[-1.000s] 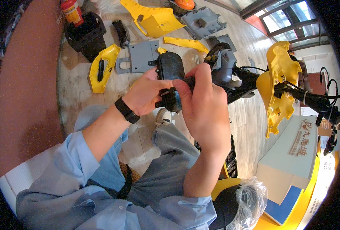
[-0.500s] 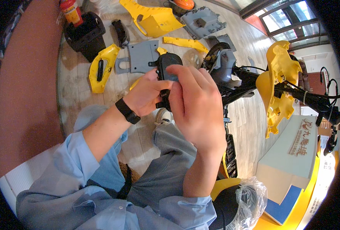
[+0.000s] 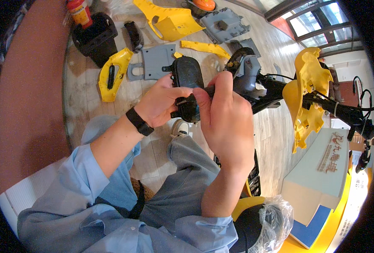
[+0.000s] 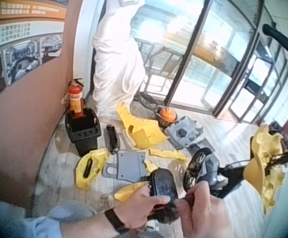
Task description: Disassembling and inspecting the dashboard and internal components of a yellow electric scooter.
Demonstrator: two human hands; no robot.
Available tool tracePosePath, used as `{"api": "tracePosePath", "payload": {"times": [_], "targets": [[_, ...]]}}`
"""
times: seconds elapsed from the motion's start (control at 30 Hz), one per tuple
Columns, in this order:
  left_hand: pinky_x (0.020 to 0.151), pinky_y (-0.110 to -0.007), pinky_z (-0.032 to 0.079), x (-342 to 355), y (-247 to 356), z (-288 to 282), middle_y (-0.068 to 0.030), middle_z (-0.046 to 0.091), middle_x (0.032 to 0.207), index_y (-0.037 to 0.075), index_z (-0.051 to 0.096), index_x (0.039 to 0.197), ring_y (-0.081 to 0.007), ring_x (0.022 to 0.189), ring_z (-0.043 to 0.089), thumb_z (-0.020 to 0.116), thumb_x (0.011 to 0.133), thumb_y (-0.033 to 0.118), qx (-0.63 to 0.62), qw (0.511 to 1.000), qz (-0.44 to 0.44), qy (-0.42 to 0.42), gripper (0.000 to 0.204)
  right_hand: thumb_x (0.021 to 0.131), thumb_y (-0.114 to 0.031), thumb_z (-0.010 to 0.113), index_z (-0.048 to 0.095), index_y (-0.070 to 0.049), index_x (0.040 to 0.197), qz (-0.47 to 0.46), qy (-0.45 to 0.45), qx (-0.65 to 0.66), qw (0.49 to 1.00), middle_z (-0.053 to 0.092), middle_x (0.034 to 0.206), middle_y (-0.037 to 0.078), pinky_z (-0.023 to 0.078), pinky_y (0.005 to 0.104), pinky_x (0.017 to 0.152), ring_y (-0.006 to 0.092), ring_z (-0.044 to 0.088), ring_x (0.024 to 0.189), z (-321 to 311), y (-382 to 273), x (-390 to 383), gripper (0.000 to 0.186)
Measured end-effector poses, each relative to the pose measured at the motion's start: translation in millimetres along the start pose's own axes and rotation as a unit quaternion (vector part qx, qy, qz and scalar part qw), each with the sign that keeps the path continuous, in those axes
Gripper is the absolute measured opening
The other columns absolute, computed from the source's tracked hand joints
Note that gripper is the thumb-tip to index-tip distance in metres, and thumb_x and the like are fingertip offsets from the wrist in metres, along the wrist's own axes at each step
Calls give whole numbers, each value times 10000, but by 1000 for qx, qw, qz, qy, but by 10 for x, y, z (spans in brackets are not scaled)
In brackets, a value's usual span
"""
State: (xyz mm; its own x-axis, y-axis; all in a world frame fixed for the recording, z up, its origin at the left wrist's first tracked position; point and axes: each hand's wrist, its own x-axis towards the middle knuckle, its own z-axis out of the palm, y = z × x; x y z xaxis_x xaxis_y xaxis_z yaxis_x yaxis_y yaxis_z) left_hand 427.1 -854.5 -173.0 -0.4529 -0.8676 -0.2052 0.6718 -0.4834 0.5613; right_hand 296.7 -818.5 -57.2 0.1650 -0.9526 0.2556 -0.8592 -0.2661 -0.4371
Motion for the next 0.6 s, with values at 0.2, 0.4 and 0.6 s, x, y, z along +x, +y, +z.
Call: {"api": "tracePosePath", "payload": {"times": [0.2,0.4,0.6], "targets": [[726,-373,597,7,-58,-40,-67,630,999,52,535,1144,-187,846,672,677,813,8,-25,1000,8,12,363,936,-253,608,545,-34,787,73,-80,-192,975,607,692,165,460,460,560,395,620,670,-95,-146,51,272],[780,-293,567,52,-51,-53,-17,630,1069,104,538,1198,-145,952,650,679,833,45,2,1000,5,-17,395,821,-42,578,637,-13,979,-105,-12,15,994,558,813,160,453,441,706,355,538,775,-54,-29,28,171],[778,-292,572,11,-52,-10,-9,635,1073,114,532,1217,-142,940,657,664,839,32,-5,1000,-7,15,409,873,16,518,618,-24,1160,-136,-7,15,991,586,828,127,442,353,662,251,531,708,-21,-86,47,307]]}}
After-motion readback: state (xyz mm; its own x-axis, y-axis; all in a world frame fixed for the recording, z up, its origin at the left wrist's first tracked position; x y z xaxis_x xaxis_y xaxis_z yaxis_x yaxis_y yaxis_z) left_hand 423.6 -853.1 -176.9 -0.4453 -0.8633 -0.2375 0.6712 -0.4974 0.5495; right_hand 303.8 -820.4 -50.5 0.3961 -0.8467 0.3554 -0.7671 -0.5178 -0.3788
